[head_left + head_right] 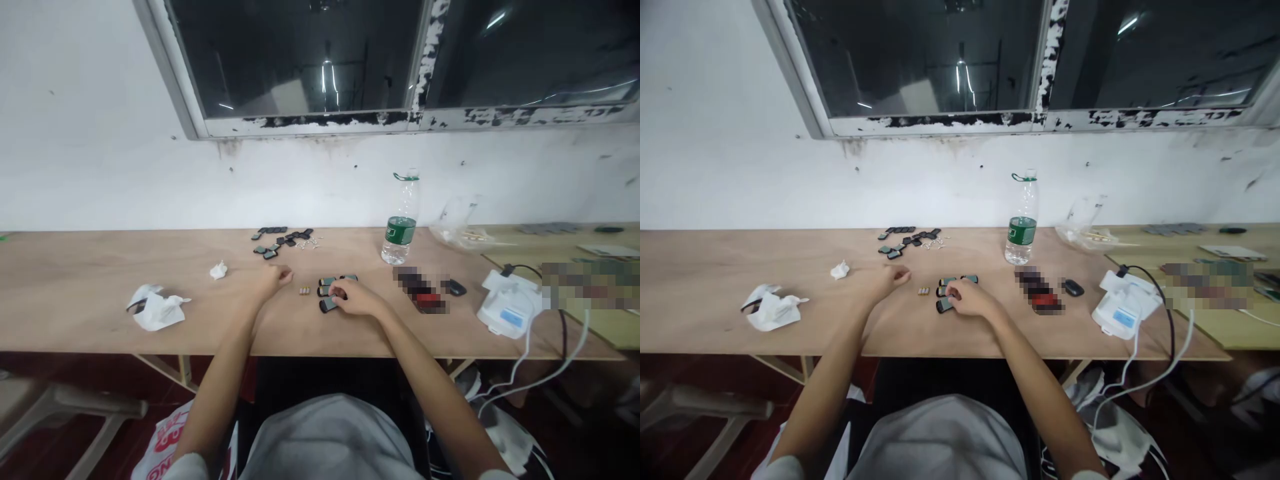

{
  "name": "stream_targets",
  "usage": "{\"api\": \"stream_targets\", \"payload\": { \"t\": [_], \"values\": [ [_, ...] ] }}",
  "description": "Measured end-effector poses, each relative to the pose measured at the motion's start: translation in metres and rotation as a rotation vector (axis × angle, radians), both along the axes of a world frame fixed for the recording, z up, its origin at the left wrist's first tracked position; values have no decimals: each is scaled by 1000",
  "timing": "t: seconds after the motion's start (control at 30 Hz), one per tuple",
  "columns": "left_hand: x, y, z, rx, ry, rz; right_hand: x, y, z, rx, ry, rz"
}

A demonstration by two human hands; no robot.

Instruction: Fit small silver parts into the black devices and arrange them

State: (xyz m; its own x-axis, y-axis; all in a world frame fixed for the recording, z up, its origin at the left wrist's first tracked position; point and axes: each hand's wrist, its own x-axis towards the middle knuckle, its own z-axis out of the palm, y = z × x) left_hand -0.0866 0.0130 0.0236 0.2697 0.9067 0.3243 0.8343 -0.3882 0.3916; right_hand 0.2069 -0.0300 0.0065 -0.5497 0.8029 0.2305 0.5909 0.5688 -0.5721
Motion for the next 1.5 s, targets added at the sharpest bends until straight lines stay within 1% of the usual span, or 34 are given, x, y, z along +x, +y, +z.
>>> {"api": "stream_targets", "payload": {
  "t": [0.13,0.27,0.33,0.43,0.53,0.67,0.87,1.07,1.17,1.33,1.5],
  "values": [
    [-7,3,-3,-47,76,-17,2,1,-3,69,-25,-17],
    [-9,5,-7,-128,104,-92,2,3,-6,114,16,-2],
    [-11,7,-11,-183,79,-116,2,4,-8,125,14,26],
    [-13,10,-17,-221,36,-102,2,5,-11,133,-18,54],
    [-15,13,-22,-242,-11,-93,3,6,-13,130,-68,41],
    [-17,16,-25,-265,-81,-140,4,6,-13,145,-98,9],
    [-18,14,-21,-342,-140,-229,3,5,-10,152,-117,-28],
    [-17,12,-21,-257,-151,-230,1,2,-5,168,-168,-69],
    [-15,12,-22,-258,-143,-227,0,2,-4,184,-157,-76],
    [-9,11,-21,-279,-177,-241,0,5,-10,174,-90,-73],
    [4,6,-14,-243,-216,-276,0,9,-18,138,6,-82]
  ]
}}
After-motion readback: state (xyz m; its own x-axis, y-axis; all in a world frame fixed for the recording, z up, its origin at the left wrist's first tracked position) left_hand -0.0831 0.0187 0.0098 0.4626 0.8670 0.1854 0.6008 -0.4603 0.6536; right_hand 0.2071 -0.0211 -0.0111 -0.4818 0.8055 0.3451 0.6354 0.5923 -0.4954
